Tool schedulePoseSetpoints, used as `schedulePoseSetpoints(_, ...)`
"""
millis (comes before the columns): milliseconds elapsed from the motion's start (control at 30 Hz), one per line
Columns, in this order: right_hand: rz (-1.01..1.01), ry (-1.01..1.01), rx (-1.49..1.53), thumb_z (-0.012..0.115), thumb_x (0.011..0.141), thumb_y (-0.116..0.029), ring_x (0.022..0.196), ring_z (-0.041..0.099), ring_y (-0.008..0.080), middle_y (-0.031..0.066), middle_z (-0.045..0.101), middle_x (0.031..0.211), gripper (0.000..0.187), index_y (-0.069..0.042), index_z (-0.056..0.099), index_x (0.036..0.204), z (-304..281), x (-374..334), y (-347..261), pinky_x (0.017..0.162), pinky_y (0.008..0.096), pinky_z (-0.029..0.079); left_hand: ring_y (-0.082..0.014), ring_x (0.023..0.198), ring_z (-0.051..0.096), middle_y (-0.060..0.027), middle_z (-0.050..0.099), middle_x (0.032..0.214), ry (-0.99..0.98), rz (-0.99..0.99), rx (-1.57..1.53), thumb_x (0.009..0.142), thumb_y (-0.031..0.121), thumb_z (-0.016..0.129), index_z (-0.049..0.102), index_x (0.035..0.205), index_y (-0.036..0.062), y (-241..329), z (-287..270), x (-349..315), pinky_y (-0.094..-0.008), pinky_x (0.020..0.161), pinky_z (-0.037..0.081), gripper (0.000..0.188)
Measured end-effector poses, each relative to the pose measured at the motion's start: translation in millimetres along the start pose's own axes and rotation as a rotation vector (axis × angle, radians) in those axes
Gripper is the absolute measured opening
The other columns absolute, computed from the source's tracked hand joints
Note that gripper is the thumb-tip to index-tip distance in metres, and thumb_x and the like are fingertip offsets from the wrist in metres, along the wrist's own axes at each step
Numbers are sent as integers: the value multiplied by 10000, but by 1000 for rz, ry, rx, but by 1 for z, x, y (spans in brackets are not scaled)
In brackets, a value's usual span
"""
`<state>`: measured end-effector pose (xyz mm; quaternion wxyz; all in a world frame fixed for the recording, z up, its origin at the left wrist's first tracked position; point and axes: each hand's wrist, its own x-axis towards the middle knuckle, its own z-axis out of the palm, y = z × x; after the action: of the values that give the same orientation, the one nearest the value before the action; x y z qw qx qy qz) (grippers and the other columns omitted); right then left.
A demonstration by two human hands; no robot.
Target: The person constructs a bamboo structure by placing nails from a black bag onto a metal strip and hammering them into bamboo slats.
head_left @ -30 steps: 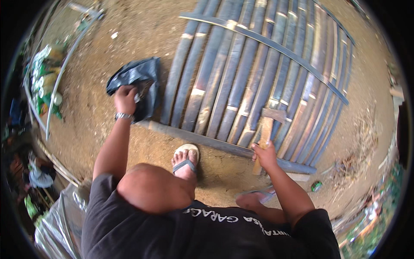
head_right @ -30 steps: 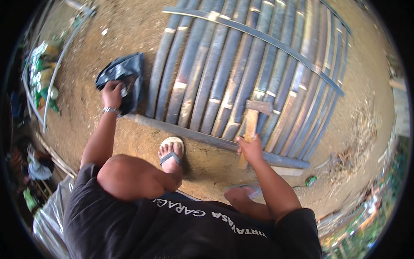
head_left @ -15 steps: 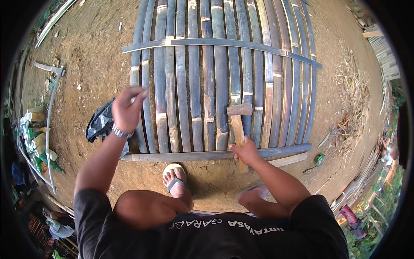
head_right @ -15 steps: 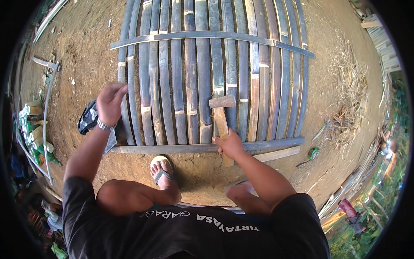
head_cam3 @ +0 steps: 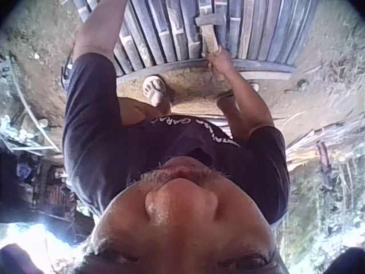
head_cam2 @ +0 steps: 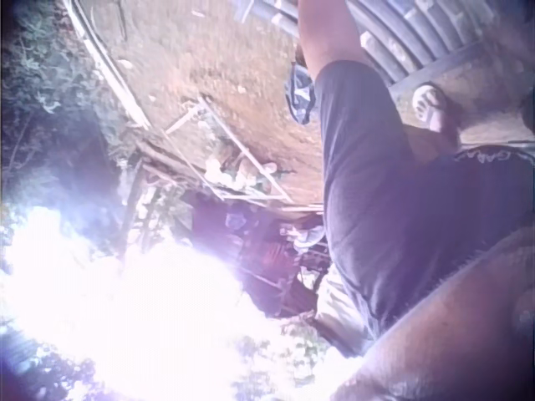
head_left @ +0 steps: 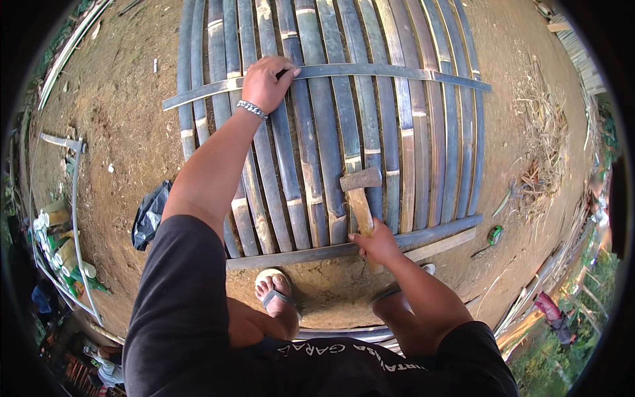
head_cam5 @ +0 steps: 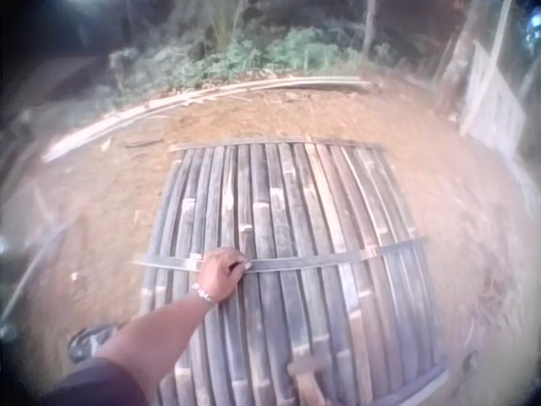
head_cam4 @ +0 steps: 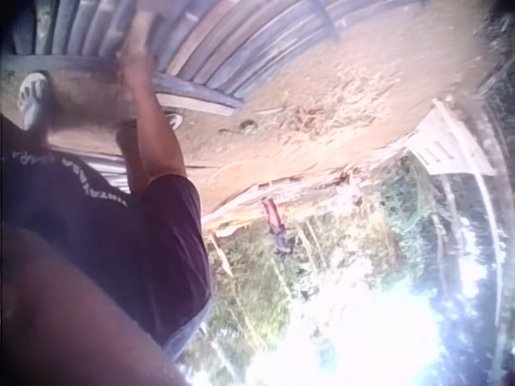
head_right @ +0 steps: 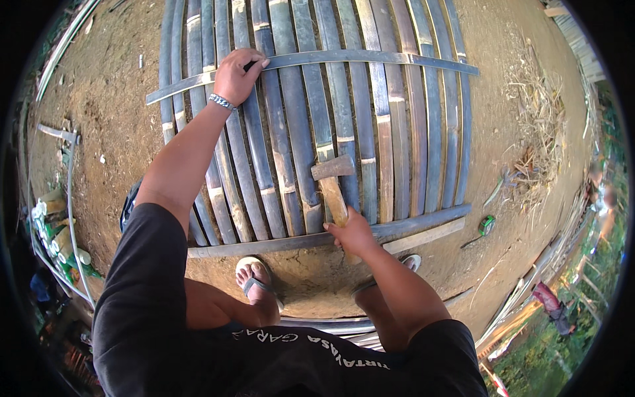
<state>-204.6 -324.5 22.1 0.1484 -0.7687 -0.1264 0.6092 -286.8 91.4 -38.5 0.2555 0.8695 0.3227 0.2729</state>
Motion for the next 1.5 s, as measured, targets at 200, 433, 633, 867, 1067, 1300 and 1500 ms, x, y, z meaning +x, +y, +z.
schedulePoseSetpoints(200, 37, 25, -23, 795, 882, -279, 573, 684, 169, 108, 703, 783, 532, 31, 549, 1236, 4, 2, 6, 561, 342, 549, -311, 923, 685, -92, 743, 961, 12, 48, -13, 885, 198, 746, 734, 875, 52, 1, 4, -5, -402, 842, 536, 147)
schedulePoseSetpoints(433, 19, 216, -154, 759, 896, -301, 792, 719, 357, 219, 709, 879, 456, 0, 585, 1191, 15, -7, 1, 719, 443, 556, -272, 991, 657, -38, 718, 1027, 9, 64, 42, 902, 213, 713, 706, 928, 120, -3, 10, -5, -419, 855, 487, 96)
schedulePoseSetpoints(633, -171, 404, -125, 668, 951, -279, 985, 656, 496, 298, 683, 995, 458, -13, 522, 1294, 36, -25, -58, 834, 519, 520, -246, 981, 663, 4, 721, 1014, 10, 67, 35, 867, 218, 745, 718, 901, 137, 1, 4, -5, -399, 856, 484, 92)
schedulePoseSetpoints(867, -621, 417, -155, 521, 1019, -161, 1207, 569, 506, 329, 554, 1342, 553, 35, 342, 1504, 20, 33, -142, 1010, 520, 471, -225, 971, 663, 22, 720, 991, 34, 71, 29, 853, 217, 752, 735, 863, 138, 1, 3, -6, -390, 870, 486, 81)
schedulePoseSetpoints(1067, -871, 590, -146, 519, 1039, -172, 1217, 579, 490, 324, 572, 1332, 527, 25, 361, 1502, 17, 53, -200, 1000, 500, 480, -206, 957, 664, 36, 732, 965, 65, 96, -11, 865, 230, 739, 745, 834, 152, -3, 6, -5, -376, 881, 485, 84)
schedulePoseSetpoints(1300, -713, 548, -297, 519, 1029, -160, 1166, 591, 512, 325, 569, 1339, 533, 2, 351, 1509, 3, 64, -185, 968, 548, 496, -205, 999, 669, 24, 743, 1008, 27, 64, 23, 839, 178, 743, 754, 857, 127, -2, 5, -6, -380, 875, 494, 55)
schedulePoseSetpoints(1500, -664, 475, -345, 531, 1021, -154, 1107, 614, 516, 339, 600, 1276, 528, 7, 360, 1494, 1, 60, -195, 926, 560, 507, -212, 1019, 668, 9, 743, 1019, 5, 47, 50, 845, 183, 746, 762, 873, 116, -4, 6, -9, -381, 883, 495, 74)
